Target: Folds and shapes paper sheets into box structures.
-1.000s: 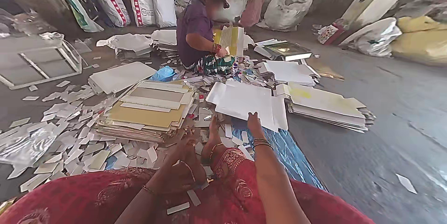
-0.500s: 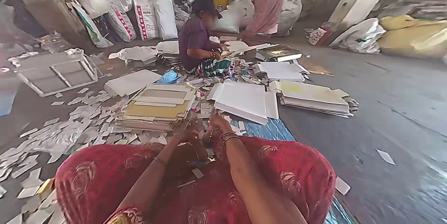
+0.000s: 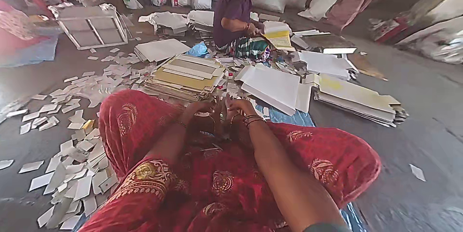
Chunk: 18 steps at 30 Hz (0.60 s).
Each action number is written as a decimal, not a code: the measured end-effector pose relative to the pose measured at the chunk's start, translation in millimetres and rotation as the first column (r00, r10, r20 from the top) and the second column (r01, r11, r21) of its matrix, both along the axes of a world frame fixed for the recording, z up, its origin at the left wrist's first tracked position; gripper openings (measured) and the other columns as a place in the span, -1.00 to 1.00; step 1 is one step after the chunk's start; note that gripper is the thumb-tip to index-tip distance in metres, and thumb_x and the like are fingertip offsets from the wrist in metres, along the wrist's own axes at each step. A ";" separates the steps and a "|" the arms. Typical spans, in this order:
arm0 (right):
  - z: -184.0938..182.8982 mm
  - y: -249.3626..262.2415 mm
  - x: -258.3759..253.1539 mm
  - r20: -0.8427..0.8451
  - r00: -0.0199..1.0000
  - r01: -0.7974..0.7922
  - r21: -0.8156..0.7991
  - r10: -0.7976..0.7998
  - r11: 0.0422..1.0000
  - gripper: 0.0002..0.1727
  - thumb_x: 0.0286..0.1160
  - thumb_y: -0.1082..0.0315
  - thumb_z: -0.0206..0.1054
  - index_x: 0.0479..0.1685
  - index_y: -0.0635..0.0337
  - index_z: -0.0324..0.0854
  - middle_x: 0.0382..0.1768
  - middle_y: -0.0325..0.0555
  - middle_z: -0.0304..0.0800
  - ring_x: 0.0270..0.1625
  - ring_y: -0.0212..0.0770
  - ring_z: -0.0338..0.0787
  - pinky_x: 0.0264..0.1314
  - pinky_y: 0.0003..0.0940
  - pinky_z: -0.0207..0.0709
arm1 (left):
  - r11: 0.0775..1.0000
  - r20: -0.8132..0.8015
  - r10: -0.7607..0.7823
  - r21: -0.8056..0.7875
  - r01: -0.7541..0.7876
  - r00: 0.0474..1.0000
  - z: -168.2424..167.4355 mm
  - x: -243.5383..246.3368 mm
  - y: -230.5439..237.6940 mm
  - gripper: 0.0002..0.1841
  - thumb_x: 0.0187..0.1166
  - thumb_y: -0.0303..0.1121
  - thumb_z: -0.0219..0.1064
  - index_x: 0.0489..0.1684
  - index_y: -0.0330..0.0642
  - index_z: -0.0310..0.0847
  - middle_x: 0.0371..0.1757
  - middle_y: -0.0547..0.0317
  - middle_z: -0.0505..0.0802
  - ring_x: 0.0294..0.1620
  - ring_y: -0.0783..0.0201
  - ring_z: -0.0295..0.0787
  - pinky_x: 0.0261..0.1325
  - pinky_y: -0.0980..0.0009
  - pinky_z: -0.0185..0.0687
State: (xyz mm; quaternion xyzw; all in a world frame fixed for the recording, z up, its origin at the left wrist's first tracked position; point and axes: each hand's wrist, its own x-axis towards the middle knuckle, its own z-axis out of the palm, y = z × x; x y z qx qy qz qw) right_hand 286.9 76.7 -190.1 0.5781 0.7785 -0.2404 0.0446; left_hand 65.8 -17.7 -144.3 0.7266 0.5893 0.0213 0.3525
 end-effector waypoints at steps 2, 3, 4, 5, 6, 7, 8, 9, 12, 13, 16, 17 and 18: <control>5.1 -9.0 3.5 -0.037 0.999 0.025 0.010 -0.025 1.000 -0.55 0.55 0.12 0.41 0.30 0.20 0.69 0.19 0.29 0.78 0.27 0.35 0.72 0.27 0.47 0.45 | 1.000 -0.002 0.010 -0.002 -0.010 1.000 -5.9 0.0 8.4 -0.58 0.79 -0.31 0.17 0.57 -0.21 0.50 0.34 -0.34 0.71 0.24 -0.28 0.65 0.22 -0.20 0.49; 4.5 -7.3 4.6 -0.044 0.998 0.038 0.001 -0.038 0.999 -0.57 0.56 0.12 0.40 0.27 0.20 0.71 0.20 0.27 0.78 0.29 0.32 0.72 0.30 0.43 0.44 | 1.000 -0.005 -0.013 0.021 0.013 1.000 -22.5 -2.5 22.5 -0.60 0.77 -0.29 0.20 0.51 -0.20 0.55 0.27 -0.31 0.74 0.15 -0.23 0.67 0.16 -0.17 0.51; 0.1 0.3 4.6 -0.035 0.999 0.030 -0.019 -0.030 0.999 -0.57 0.57 0.12 0.39 0.29 0.19 0.71 0.22 0.26 0.77 0.31 0.30 0.71 0.33 0.41 0.44 | 0.998 -0.022 -0.047 0.029 0.047 0.999 -38.9 -4.3 37.9 -0.59 0.76 -0.26 0.23 0.50 -0.17 0.58 0.28 -0.31 0.75 0.17 -0.24 0.68 0.20 -0.19 0.50; -4.1 9.8 2.6 -0.017 0.999 0.027 -0.045 -0.028 0.999 -0.55 0.56 0.11 0.40 0.32 0.18 0.71 0.26 0.25 0.76 0.34 0.28 0.70 0.37 0.38 0.42 | 0.996 -0.040 -0.081 0.025 0.082 0.996 -52.8 -5.2 52.6 -0.58 0.74 -0.22 0.25 0.51 -0.14 0.60 0.33 -0.29 0.74 0.29 -0.26 0.66 0.35 -0.24 0.44; -4.1 16.5 -1.4 0.029 0.999 0.023 -0.074 -0.021 0.997 -0.53 0.57 0.08 0.39 0.35 0.16 0.69 0.29 0.23 0.74 0.36 0.25 0.69 0.38 0.36 0.42 | 0.993 -0.057 -0.118 0.017 0.119 0.991 -62.3 -3.8 63.9 -0.56 0.73 -0.19 0.25 0.52 -0.12 0.60 0.40 -0.25 0.73 0.44 -0.24 0.60 0.53 -0.25 0.34; 0.6 19.4 -6.6 0.081 0.997 0.014 -0.088 -0.007 0.996 -0.51 0.58 0.05 0.37 0.38 0.14 0.67 0.34 0.23 0.72 0.41 0.25 0.67 0.41 0.37 0.41 | 0.989 -0.050 -0.146 0.009 0.146 0.988 -68.9 -2.5 72.1 -0.56 0.73 -0.18 0.25 0.51 -0.13 0.61 0.44 -0.22 0.71 0.53 -0.20 0.55 0.61 -0.22 0.25; 3.1 22.8 -10.7 0.116 0.993 -0.001 -0.097 0.012 0.995 -0.49 0.59 0.05 0.36 0.42 0.13 0.65 0.40 0.24 0.68 0.47 0.27 0.62 0.45 0.41 0.38 | 0.988 -0.020 -0.151 -0.019 0.151 0.988 -71.0 -0.5 75.3 -0.56 0.74 -0.22 0.24 0.53 -0.17 0.58 0.48 -0.24 0.68 0.58 -0.19 0.50 0.66 -0.21 0.18; 1.4 26.5 -12.5 0.134 0.990 -0.016 -0.095 0.029 0.995 -0.49 0.58 0.05 0.35 0.42 0.12 0.66 0.41 0.25 0.67 0.49 0.30 0.60 0.44 0.44 0.37 | 0.988 0.024 -0.143 -0.053 0.144 0.989 -72.1 1.5 75.8 -0.56 0.75 -0.26 0.22 0.55 -0.21 0.55 0.49 -0.26 0.66 0.58 -0.18 0.49 0.66 -0.19 0.19; -9.0 35.9 -12.9 0.142 0.988 -0.054 -0.082 0.065 0.995 -0.51 0.57 0.06 0.35 0.39 0.13 0.68 0.41 0.27 0.66 0.50 0.36 0.57 0.41 0.50 0.36 | 0.990 0.047 -0.119 -0.076 0.122 0.992 -66.5 5.9 70.8 -0.58 0.76 -0.29 0.19 0.53 -0.24 0.54 0.45 -0.26 0.68 0.51 -0.16 0.55 0.57 -0.17 0.31; -12.0 39.0 -11.6 0.140 0.986 -0.074 -0.087 0.086 0.993 -0.51 0.58 0.06 0.35 0.37 0.15 0.68 0.39 0.29 0.67 0.48 0.36 0.59 0.40 0.50 0.37 | 0.992 0.018 -0.115 -0.052 0.116 0.993 -62.5 7.9 69.0 -0.58 0.76 -0.27 0.19 0.51 -0.26 0.55 0.42 -0.29 0.69 0.47 -0.19 0.58 0.52 -0.21 0.34; -21.0 53.6 -5.2 0.135 0.982 -0.116 -0.105 0.130 0.988 -0.48 0.61 0.02 0.34 0.33 0.25 0.69 0.35 0.38 0.67 0.45 0.39 0.60 0.39 0.51 0.36 | 0.997 -0.062 -0.070 0.028 0.072 0.996 -46.9 20.6 71.3 -0.57 0.75 -0.24 0.17 0.50 -0.26 0.57 0.47 -0.32 0.66 0.56 -0.26 0.51 0.57 -0.32 0.27; -18.4 53.4 -3.6 0.139 0.983 -0.106 -0.114 0.121 0.988 -0.45 0.62 0.01 0.34 0.36 0.28 0.66 0.37 0.40 0.65 0.48 0.40 0.58 0.43 0.51 0.33 | 0.998 -0.045 -0.049 0.045 0.051 0.998 -46.4 25.7 75.2 -0.56 0.74 -0.26 0.17 0.51 -0.25 0.57 0.48 -0.30 0.66 0.58 -0.24 0.50 0.60 -0.30 0.26; -12.9 49.7 -2.1 0.139 0.985 -0.084 -0.120 0.100 0.989 -0.42 0.62 0.01 0.34 0.39 0.32 0.62 0.38 0.41 0.64 0.49 0.39 0.57 0.45 0.50 0.32 | 0.998 -0.003 -0.025 0.051 0.025 1.000 -44.3 30.6 77.3 -0.56 0.74 -0.28 0.17 0.54 -0.24 0.55 0.49 -0.27 0.66 0.59 -0.20 0.50 0.62 -0.26 0.26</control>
